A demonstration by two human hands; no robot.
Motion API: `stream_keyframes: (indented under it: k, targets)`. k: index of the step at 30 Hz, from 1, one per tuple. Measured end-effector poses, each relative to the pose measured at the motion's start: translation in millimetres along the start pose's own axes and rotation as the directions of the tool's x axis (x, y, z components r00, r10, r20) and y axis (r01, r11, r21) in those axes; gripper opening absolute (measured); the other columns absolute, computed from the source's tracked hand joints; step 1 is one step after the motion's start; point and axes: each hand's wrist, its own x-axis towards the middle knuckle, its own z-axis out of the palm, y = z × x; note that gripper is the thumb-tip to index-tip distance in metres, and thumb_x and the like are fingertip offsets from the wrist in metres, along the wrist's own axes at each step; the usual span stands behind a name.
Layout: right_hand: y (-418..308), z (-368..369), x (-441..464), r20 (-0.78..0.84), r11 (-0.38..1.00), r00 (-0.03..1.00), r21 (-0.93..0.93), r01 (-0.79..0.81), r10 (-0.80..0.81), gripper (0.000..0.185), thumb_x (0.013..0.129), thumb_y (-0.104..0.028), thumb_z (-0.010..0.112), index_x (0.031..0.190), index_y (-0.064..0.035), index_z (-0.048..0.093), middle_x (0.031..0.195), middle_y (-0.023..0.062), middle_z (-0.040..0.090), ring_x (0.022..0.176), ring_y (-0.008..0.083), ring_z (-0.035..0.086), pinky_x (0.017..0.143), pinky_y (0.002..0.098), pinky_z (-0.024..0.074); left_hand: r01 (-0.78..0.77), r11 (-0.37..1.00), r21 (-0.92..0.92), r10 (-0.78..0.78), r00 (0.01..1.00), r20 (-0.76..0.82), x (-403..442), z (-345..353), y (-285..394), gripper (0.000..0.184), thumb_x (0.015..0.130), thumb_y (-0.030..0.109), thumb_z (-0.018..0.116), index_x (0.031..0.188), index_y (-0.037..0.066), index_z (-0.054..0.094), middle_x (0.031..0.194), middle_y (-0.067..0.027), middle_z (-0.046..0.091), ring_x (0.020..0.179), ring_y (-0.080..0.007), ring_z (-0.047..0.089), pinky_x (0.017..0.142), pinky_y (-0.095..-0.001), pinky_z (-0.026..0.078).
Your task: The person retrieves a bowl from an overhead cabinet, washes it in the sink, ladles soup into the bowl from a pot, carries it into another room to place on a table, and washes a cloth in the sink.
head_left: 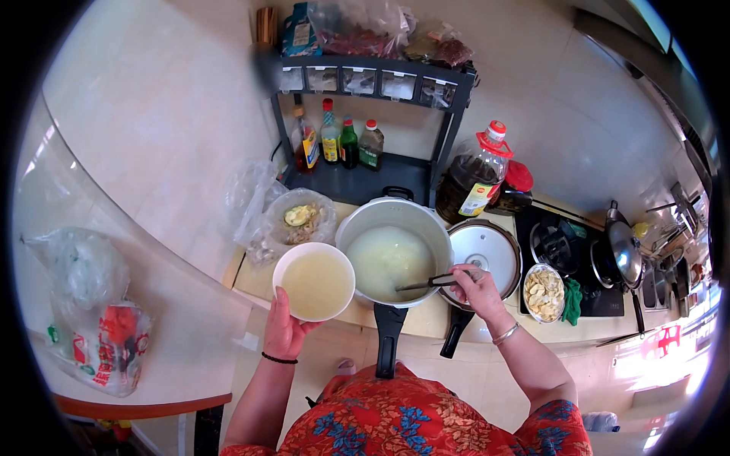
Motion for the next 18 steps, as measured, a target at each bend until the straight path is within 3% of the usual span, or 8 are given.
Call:
stream_keyframes:
  k: [4,6,12,16,18]
  targets:
    - [14,-6,0,-0.095,0.985,0.995,0.17,-0.007,0.024,0.021,0.089,-0.02,0.051,0.097,-0.0013,0.058,0.063,0.003,0.056,0.047,0.0051,0.045,0.042,0.0181,0.0368,-0.016,1.0,0.002,0.016,1.0,0.006,0,1,1,0.062,0.087,0.058,0.036,0.13,0.014,0.033,0.12,-0.0068,0.051,0.103,-0.0226,0.055,0.075,-0.0361,0.051]
    - [13,-10,-3,-0.109,0.981,0.994,0.193,0.001,0.021,0.021,0.089,-0.02,0.05,0.097,-0.0011,0.058,0.063,0.0037,0.057,0.046,0.0054,0.045,0.042,0.0184,0.0369,-0.058,0.993,-0.099,0.056,0.998,-0.025,2,2,-1,0.055,0.088,0.052,0.042,0.124,0.01,0.039,0.107,-0.0052,0.056,0.089,-0.0143,0.059,0.062,-0.0257,0.05]
    - [-6,-17,-14,-0.205,0.967,0.978,0.241,0.079,-0.029,0.022,0.089,-0.02,0.05,0.096,-0.0005,0.058,0.062,0.0051,0.057,0.044,0.0061,0.044,0.04,0.0186,0.0367,-0.09,0.989,-0.12,0.081,0.993,-0.083,8,4,-7,0.051,0.088,0.049,0.044,0.116,0.007,0.046,0.092,0.0006,0.058,0.071,-0.004,0.052,0.052,-0.0182,0.038]
    - [-33,-24,-23,-0.287,0.967,0.954,0.209,0.145,-0.081,0.023,0.089,-0.02,0.051,0.093,0.0005,0.059,0.061,0.0055,0.057,0.044,0.0063,0.045,0.039,0.0186,0.036,-0.094,0.99,-0.101,0.091,0.995,-0.035,9,8,-5,0.051,0.088,0.049,0.044,0.116,0.006,0.046,0.092,0.0004,0.058,0.072,-0.0039,0.052,0.053,-0.0179,0.038]
    - [-47,-30,-28,-0.332,0.966,0.935,0.173,0.191,-0.126,0.023,0.089,-0.021,0.051,0.091,0.0004,0.059,0.059,0.0056,0.056,0.043,0.0062,0.044,0.038,0.0187,0.0354,-0.088,0.99,-0.108,0.096,0.993,0.067,14,2,-9,0.05,0.089,0.047,0.044,0.115,0.005,0.047,0.096,-0.001,0.058,0.078,-0.0051,0.054,0.057,-0.0181,0.041]
